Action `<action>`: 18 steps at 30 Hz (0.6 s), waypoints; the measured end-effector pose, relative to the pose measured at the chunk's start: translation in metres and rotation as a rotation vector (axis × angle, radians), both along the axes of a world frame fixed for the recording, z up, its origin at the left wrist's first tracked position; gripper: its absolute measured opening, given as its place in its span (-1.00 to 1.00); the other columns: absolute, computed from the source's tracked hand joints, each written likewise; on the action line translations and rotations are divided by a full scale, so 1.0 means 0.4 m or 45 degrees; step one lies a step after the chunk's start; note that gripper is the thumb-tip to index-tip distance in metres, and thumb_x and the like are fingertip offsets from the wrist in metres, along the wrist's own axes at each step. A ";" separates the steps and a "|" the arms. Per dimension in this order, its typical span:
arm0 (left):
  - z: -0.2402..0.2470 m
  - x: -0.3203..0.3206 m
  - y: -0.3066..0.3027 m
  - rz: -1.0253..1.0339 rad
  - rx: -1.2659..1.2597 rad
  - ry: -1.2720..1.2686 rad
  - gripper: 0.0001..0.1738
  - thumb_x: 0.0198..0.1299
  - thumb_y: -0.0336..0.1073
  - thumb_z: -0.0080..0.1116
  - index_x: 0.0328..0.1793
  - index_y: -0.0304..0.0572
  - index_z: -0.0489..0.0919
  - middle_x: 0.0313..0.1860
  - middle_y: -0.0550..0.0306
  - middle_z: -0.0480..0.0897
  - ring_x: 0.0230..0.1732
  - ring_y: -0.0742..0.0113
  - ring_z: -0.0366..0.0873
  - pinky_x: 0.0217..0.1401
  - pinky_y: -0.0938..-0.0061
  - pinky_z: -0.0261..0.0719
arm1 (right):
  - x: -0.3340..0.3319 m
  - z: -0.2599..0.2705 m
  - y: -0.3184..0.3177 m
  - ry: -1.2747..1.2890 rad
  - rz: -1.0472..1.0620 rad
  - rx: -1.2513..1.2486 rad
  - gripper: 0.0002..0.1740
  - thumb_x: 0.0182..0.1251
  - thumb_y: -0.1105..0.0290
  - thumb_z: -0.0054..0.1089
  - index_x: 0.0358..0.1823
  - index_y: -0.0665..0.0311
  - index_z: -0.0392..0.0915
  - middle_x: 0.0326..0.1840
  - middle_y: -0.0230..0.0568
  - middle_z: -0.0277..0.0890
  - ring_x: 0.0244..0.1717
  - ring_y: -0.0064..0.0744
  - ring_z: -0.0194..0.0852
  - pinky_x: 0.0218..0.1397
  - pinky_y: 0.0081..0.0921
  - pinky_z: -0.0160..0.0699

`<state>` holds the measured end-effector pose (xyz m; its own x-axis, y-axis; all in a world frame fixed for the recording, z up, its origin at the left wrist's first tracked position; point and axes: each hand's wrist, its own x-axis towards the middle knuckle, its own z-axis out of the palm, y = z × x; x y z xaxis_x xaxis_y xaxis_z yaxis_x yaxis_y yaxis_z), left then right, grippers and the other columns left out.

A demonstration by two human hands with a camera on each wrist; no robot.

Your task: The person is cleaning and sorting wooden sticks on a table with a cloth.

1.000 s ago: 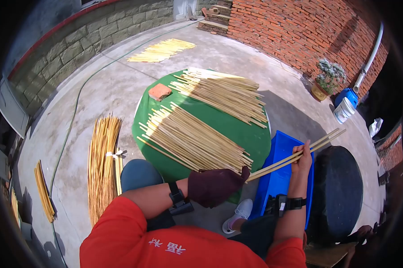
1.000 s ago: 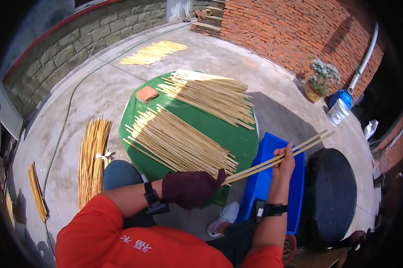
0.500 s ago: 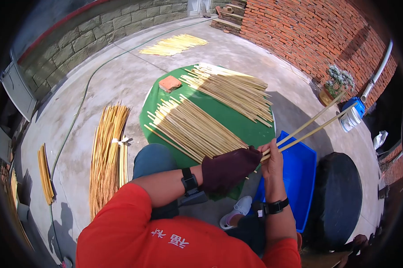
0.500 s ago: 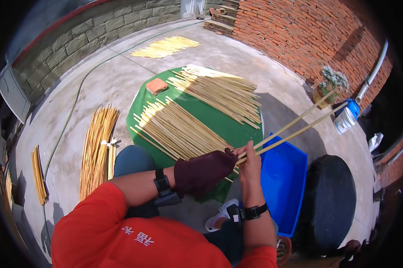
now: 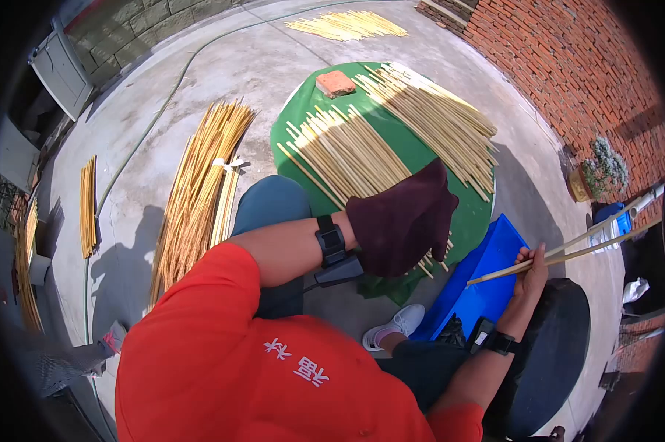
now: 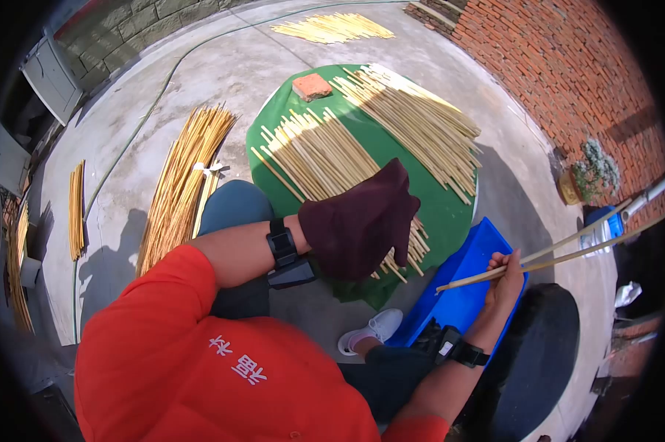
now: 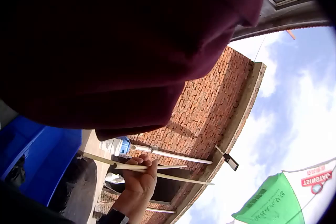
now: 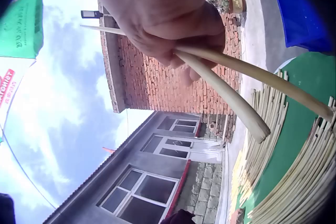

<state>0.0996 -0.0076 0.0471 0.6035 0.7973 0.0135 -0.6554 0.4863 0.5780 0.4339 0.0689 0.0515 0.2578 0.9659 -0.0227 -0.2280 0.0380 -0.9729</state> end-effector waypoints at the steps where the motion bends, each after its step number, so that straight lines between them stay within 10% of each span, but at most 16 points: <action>1: -0.006 0.003 -0.002 0.023 0.027 0.013 -0.68 0.12 -0.32 0.06 0.01 -0.19 0.37 -0.17 0.12 0.48 -0.10 0.36 0.44 -0.03 0.50 0.41 | -0.064 0.008 -0.021 -0.131 0.057 -0.082 -0.67 0.31 0.13 0.03 -0.47 0.22 0.37 -0.62 -0.32 0.35 -0.66 -0.56 0.27 -0.60 -0.66 0.36; 9: -0.067 0.008 0.002 0.135 0.646 0.511 -0.73 0.32 -0.18 -0.14 -0.04 -0.21 0.40 -0.13 0.19 0.48 -0.17 0.52 0.43 -0.08 0.64 0.43 | -0.249 -0.100 -0.034 -0.675 0.445 -0.091 -0.78 0.28 0.26 0.08 -0.23 0.28 0.44 -0.63 -0.47 0.27 -0.71 -0.71 0.19 -0.72 -0.77 0.08; 18: -0.148 -0.030 0.009 0.383 0.723 0.514 -0.73 0.29 -0.19 -0.09 -0.02 -0.22 0.39 -0.10 0.16 0.46 -0.12 0.51 0.40 -0.06 0.64 0.43 | -0.407 -0.292 0.100 -1.234 0.890 0.336 -0.71 0.18 0.32 0.13 -0.13 0.34 0.45 -0.44 -0.34 0.41 -0.45 -0.38 0.41 -0.41 -0.42 0.43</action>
<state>0.0875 -0.0038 -0.0121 0.4064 0.8646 0.2953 -0.3969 -0.1240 0.9094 0.2711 0.1091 -0.0653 -0.5169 0.8493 0.1078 0.5362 0.4194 -0.7325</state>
